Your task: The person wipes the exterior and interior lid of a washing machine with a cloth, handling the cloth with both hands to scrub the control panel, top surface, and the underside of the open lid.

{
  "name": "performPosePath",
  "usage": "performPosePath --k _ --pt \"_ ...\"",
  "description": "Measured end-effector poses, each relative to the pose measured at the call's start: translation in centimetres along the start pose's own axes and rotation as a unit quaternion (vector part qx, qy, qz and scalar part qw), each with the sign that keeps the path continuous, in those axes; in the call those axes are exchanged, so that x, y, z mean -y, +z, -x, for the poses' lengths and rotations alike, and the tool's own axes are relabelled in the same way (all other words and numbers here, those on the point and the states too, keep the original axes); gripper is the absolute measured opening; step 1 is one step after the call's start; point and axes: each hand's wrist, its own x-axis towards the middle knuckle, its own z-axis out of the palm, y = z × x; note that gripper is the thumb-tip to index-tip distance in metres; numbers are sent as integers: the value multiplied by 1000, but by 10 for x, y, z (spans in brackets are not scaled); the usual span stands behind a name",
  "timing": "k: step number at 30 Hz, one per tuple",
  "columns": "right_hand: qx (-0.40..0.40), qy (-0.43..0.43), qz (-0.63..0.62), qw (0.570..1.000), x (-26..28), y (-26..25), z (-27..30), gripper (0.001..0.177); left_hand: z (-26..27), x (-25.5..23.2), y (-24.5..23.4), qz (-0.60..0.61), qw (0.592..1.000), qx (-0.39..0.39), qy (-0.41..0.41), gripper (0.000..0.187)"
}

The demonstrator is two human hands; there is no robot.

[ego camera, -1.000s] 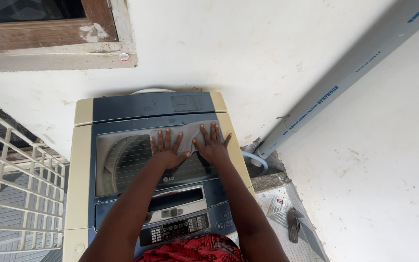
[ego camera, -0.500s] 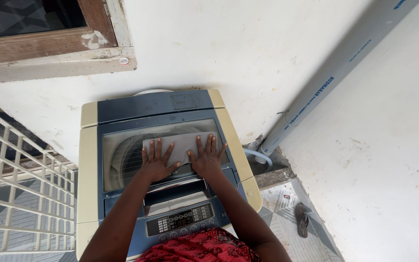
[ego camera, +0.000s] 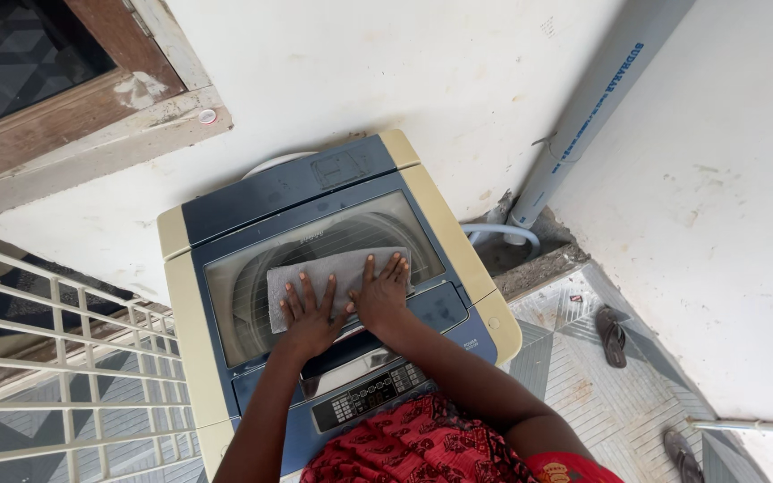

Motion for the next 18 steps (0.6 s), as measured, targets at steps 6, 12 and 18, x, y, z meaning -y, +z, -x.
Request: performPosePath --k 6,12,18 --pt "11 -29 -52 998 -12 -34 -49 106 -37 23 -4 3 1000 -21 6 84" --pt "-30 -66 -66 995 -14 -42 -105 111 -85 38 -18 -1 999 -30 -18 87" --pt "-112 -92 -64 987 -20 -31 -98 104 -85 36 -16 5 998 -46 -36 86"
